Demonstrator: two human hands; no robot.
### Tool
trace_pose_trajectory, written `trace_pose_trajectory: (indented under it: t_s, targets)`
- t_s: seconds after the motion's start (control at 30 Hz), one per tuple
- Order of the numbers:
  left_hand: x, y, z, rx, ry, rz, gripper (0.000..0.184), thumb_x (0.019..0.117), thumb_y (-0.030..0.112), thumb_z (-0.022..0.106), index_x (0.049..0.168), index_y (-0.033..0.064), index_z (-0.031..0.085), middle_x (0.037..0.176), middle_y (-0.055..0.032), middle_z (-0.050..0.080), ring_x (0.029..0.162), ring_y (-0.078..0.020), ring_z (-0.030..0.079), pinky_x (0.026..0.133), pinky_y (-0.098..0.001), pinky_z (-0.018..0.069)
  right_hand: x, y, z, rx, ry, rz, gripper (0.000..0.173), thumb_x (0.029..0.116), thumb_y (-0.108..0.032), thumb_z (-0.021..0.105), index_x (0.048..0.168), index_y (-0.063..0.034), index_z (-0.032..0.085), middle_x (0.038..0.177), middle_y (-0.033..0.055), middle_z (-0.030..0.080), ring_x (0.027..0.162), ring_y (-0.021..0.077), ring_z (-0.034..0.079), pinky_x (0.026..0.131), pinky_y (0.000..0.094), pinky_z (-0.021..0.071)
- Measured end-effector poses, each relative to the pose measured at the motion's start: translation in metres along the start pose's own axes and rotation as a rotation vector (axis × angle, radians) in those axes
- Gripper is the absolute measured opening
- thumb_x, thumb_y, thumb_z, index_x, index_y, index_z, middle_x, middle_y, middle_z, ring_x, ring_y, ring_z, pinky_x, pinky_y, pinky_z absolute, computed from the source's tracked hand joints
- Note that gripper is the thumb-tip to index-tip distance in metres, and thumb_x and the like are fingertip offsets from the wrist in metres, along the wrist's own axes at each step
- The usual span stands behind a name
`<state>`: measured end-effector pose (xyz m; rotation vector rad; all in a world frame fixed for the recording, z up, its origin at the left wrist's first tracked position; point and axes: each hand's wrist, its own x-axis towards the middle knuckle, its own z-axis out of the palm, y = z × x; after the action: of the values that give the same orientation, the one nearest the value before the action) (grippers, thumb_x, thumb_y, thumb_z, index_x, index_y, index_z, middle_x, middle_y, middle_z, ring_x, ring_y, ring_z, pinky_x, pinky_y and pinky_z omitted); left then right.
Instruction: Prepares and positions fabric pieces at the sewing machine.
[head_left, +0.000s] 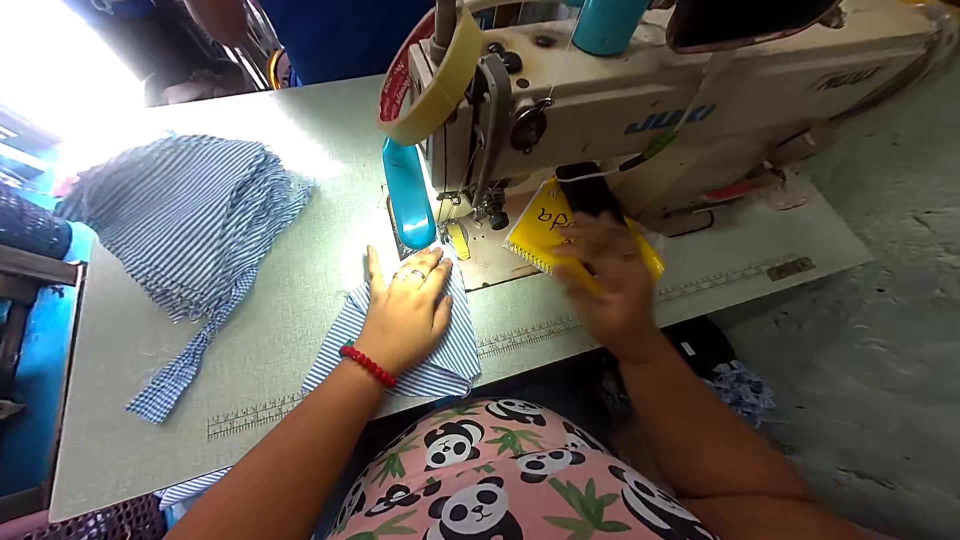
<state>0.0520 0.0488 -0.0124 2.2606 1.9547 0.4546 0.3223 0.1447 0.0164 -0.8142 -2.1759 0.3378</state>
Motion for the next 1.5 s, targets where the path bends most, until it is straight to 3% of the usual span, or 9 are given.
trace_pose_trajectory:
  t_s: [0.1, 0.43, 0.7, 0.87, 1.03, 1.2, 1.3, 1.37, 1.5]
  targets:
    - [-0.001, 0.000, 0.002, 0.014, 0.010, 0.005, 0.056, 0.1041, 0.038, 0.030, 0.146, 0.0132, 0.058, 0.156, -0.0079, 0.050, 0.150, -0.0274, 0.040, 0.117, -0.0767, 0.0055, 0.000, 0.047, -0.050, -0.315, 0.124, 0.084, 0.034, 0.1052, -0.027, 0.054, 0.123, -0.0019, 0.069, 0.131, 0.0196, 0.064, 0.129, 0.0350, 0.056, 0.110, 0.0516, 0.0433]
    - [-0.002, -0.001, 0.003, 0.046, 0.041, 0.015, 0.055, 0.1051, 0.038, 0.028, 0.148, 0.0195, 0.057, 0.156, -0.0073, 0.051, 0.149, -0.0277, 0.042, 0.114, -0.0801, 0.0061, -0.027, 0.142, -0.072, -0.550, 0.110, 0.276, 0.062, 0.1062, -0.043, 0.045, 0.153, -0.0017, 0.041, 0.157, 0.0244, 0.041, 0.150, 0.0430, 0.032, 0.123, 0.0585, 0.0247]
    - [-0.002, 0.002, 0.002, 0.083, 0.055, 0.005, 0.055, 0.1047, 0.038, 0.028, 0.147, 0.0197, 0.058, 0.155, -0.0064, 0.052, 0.147, -0.0284, 0.044, 0.112, -0.0820, 0.0032, -0.029, 0.136, -0.069, -0.671, 0.121, 0.299, 0.057, 0.1072, -0.044, 0.041, 0.144, -0.0032, 0.053, 0.151, 0.0215, 0.052, 0.148, 0.0407, 0.039, 0.121, 0.0670, 0.0163]
    - [-0.001, 0.002, 0.001, 0.091, 0.034, 0.000, 0.056, 0.1042, 0.038, 0.028, 0.150, 0.0201, 0.056, 0.156, -0.0063, 0.051, 0.147, -0.0285, 0.043, 0.111, -0.0827, 0.0037, -0.026, 0.128, -0.067, -0.708, 0.110, 0.317, 0.049, 0.1089, -0.040, 0.038, 0.120, -0.0051, 0.072, 0.122, 0.0199, 0.071, 0.121, 0.0398, 0.064, 0.117, 0.0699, 0.0195]
    - [-0.005, 0.006, 0.001, 0.104, 0.035, -0.009, 0.055, 0.1047, 0.038, 0.028, 0.150, 0.0224, 0.055, 0.157, -0.0049, 0.050, 0.149, -0.0277, 0.041, 0.112, -0.0820, 0.0024, -0.026, 0.129, -0.069, -0.645, 0.070, 0.333, 0.053, 0.1078, -0.043, 0.037, 0.113, -0.0057, 0.074, 0.114, 0.0189, 0.074, 0.114, 0.0406, 0.067, 0.118, 0.0743, 0.0107]
    - [-0.004, 0.005, 0.000, 0.095, 0.021, 0.001, 0.055, 0.1049, 0.039, 0.028, 0.150, 0.0223, 0.055, 0.157, -0.0053, 0.050, 0.149, -0.0275, 0.042, 0.112, -0.0825, 0.0024, -0.030, 0.130, -0.068, -0.675, 0.141, 0.301, 0.057, 0.1058, -0.045, 0.039, 0.147, -0.0087, 0.053, 0.151, 0.0166, 0.054, 0.147, 0.0384, 0.042, 0.119, 0.0727, 0.0085]
    - [-0.001, 0.005, -0.002, 0.084, -0.009, -0.011, 0.056, 0.1051, 0.039, 0.027, 0.152, 0.0206, 0.053, 0.158, -0.0060, 0.049, 0.150, -0.0275, 0.040, 0.112, -0.0818, 0.0012, -0.030, 0.132, -0.068, -0.685, 0.149, 0.296, 0.061, 0.1053, -0.049, 0.039, 0.151, -0.0109, 0.049, 0.156, 0.0146, 0.048, 0.151, 0.0359, 0.036, 0.121, 0.0712, 0.0068]
    - [0.000, 0.004, -0.002, 0.083, -0.031, -0.024, 0.057, 0.1055, 0.040, 0.027, 0.153, 0.0209, 0.051, 0.160, -0.0052, 0.046, 0.151, -0.0273, 0.038, 0.112, -0.0816, 0.0004, -0.030, 0.133, -0.068, -0.692, 0.208, 0.295, 0.059, 0.1056, -0.050, 0.040, 0.152, -0.0135, 0.049, 0.157, 0.0144, 0.048, 0.150, 0.0355, 0.038, 0.122, 0.0684, 0.0107]
    - [0.003, 0.004, -0.006, 0.005, -0.067, -0.054, 0.055, 0.1049, 0.041, 0.032, 0.153, 0.0213, 0.051, 0.160, -0.0050, 0.045, 0.152, -0.0270, 0.036, 0.112, -0.0820, -0.0004, -0.040, 0.114, -0.070, -0.534, 0.334, 0.328, 0.044, 0.1075, -0.032, 0.047, 0.140, -0.0032, 0.059, 0.137, 0.0262, 0.058, 0.131, 0.0442, 0.052, 0.113, 0.0564, 0.0383]
